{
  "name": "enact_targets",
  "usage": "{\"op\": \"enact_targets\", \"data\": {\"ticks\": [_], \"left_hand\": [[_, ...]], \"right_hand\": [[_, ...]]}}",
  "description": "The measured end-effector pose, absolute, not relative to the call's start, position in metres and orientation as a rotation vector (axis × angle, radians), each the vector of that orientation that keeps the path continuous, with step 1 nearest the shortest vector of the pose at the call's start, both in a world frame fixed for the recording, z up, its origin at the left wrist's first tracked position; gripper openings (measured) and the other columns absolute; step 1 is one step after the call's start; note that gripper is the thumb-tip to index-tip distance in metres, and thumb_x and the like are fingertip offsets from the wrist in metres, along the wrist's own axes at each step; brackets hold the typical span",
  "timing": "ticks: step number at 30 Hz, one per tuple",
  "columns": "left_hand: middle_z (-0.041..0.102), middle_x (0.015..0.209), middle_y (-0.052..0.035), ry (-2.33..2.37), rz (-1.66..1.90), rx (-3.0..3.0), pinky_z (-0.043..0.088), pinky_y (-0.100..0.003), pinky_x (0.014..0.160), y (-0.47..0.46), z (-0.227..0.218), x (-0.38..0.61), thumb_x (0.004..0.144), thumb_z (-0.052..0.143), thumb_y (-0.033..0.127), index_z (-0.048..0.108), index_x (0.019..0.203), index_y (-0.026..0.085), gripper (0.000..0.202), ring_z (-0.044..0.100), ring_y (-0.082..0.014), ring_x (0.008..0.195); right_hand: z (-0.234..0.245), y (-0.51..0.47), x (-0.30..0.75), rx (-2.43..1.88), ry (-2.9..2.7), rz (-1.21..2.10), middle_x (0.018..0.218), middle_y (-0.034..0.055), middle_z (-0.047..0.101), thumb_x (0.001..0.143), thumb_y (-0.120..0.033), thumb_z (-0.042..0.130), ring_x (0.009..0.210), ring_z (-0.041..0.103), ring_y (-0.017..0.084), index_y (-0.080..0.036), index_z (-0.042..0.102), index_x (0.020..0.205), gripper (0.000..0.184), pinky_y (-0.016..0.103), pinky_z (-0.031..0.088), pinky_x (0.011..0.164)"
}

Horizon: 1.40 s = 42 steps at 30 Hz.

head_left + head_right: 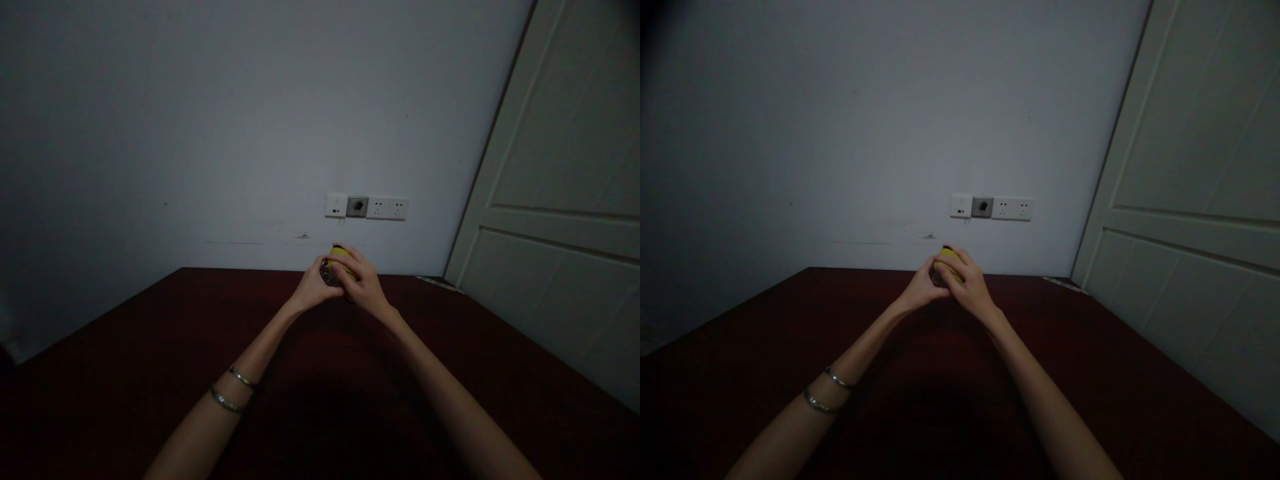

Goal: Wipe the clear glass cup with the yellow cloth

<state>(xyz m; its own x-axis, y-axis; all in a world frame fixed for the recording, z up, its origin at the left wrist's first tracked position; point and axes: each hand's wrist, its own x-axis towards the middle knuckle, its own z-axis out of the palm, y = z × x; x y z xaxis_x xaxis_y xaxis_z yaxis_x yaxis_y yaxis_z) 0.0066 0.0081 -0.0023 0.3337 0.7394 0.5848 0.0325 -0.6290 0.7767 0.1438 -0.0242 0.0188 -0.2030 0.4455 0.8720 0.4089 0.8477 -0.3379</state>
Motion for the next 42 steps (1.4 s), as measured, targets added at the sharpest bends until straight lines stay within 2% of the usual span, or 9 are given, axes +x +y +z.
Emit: {"op": "enact_targets", "data": {"ticks": [5, 13, 20, 26, 28, 31, 33, 37, 42], "left_hand": [[0.061, 0.106, -0.0099, 0.728, 1.383, 1.930, 0.049, -0.033, 0.082, 0.014, -0.006, 0.006, 0.056, 0.076, 0.022, 0.047, 0.113, 0.014, 0.065, 0.060, -0.0203, 0.093], [0.064, 0.100, -0.0078, 0.810, 1.384, 1.909, 0.049, -0.031, 0.076, 0.010, -0.004, 0.007, 0.056, 0.077, 0.025, 0.045, 0.118, 0.015, 0.071, 0.062, -0.0180, 0.084], [0.064, 0.100, -0.0088, 0.930, 1.404, 1.915, 0.049, -0.035, 0.079, 0.010, -0.002, 0.001, 0.055, 0.078, 0.024, 0.049, 0.114, 0.017, 0.066, 0.062, -0.0237, 0.091], [0.063, 0.103, -0.0081, 0.729, 1.356, 1.777, 0.050, -0.032, 0.082, 0.010, -0.004, 0.008, 0.053, 0.081, 0.024, 0.049, 0.113, 0.015, 0.068, 0.062, -0.0181, 0.090], [0.063, 0.098, -0.0070, 0.681, 1.323, 1.702, 0.052, -0.030, 0.076, 0.006, -0.002, 0.008, 0.053, 0.082, 0.027, 0.049, 0.110, 0.014, 0.067, 0.063, -0.0155, 0.082], [0.061, 0.082, -0.0023, 0.637, 1.179, 1.597, 0.053, -0.027, 0.053, -0.001, 0.001, 0.005, 0.060, 0.078, 0.037, 0.049, 0.108, 0.014, 0.061, 0.059, -0.0108, 0.058], [0.058, 0.075, 0.0002, 0.596, 1.105, 1.575, 0.051, -0.025, 0.044, -0.005, 0.002, 0.002, 0.063, 0.075, 0.040, 0.049, 0.106, 0.015, 0.056, 0.055, -0.0089, 0.050], [0.056, 0.072, 0.0022, 0.538, 1.081, 1.630, 0.051, -0.025, 0.040, -0.005, 0.005, -0.001, 0.062, 0.077, 0.036, 0.047, 0.107, 0.013, 0.059, 0.052, -0.0076, 0.046], [0.056, 0.080, -0.0002, 0.571, 1.092, 1.684, 0.051, -0.024, 0.040, -0.003, 0.008, -0.001, 0.058, 0.079, 0.032, 0.043, 0.111, 0.014, 0.067, 0.053, -0.0081, 0.052]], "right_hand": [[0.020, -0.031, 0.145, -0.617, -2.029, -0.111, 0.135, 0.0050, 0.049, 0.086, -0.030, 0.054, 0.125, 0.043, 0.024, -0.031, 0.064, 0.113, 0.029, 0.047, 0.035, 0.105], [0.017, -0.023, 0.136, -0.725, -1.700, 0.044, 0.121, 0.0074, 0.059, 0.085, -0.032, 0.055, 0.114, 0.054, 0.022, -0.029, 0.067, 0.108, 0.026, 0.042, 0.041, 0.101], [0.017, -0.029, 0.137, -0.641, -1.889, -0.045, 0.133, 0.0041, 0.051, 0.084, -0.028, 0.057, 0.121, 0.048, 0.023, -0.031, 0.065, 0.111, 0.029, 0.044, 0.038, 0.103], [0.016, -0.019, 0.139, -0.683, -1.615, 0.200, 0.117, 0.0062, 0.062, 0.083, -0.034, 0.058, 0.114, 0.055, 0.021, -0.028, 0.069, 0.104, 0.025, 0.041, 0.039, 0.102], [0.017, -0.017, 0.142, -0.654, -1.600, 0.280, 0.117, 0.0055, 0.063, 0.083, -0.035, 0.058, 0.114, 0.055, 0.021, -0.028, 0.070, 0.103, 0.025, 0.041, 0.038, 0.102], [0.020, -0.021, 0.149, -0.578, -1.685, 0.320, 0.124, 0.0038, 0.060, 0.082, -0.035, 0.060, 0.117, 0.054, 0.021, -0.030, 0.069, 0.103, 0.024, 0.040, 0.038, 0.102], [0.022, -0.025, 0.153, -0.549, -1.762, 0.300, 0.128, 0.0026, 0.058, 0.081, -0.034, 0.062, 0.117, 0.053, 0.022, -0.032, 0.069, 0.104, 0.024, 0.042, 0.038, 0.103], [0.022, -0.024, 0.155, -0.580, -1.746, 0.284, 0.126, 0.0034, 0.060, 0.079, -0.035, 0.063, 0.115, 0.055, 0.022, -0.030, 0.069, 0.103, 0.025, 0.043, 0.039, 0.102], [0.018, -0.016, 0.152, -0.628, -1.606, 0.336, 0.116, 0.0052, 0.066, 0.080, -0.036, 0.061, 0.113, 0.057, 0.021, -0.028, 0.070, 0.102, 0.025, 0.040, 0.040, 0.102]]}}
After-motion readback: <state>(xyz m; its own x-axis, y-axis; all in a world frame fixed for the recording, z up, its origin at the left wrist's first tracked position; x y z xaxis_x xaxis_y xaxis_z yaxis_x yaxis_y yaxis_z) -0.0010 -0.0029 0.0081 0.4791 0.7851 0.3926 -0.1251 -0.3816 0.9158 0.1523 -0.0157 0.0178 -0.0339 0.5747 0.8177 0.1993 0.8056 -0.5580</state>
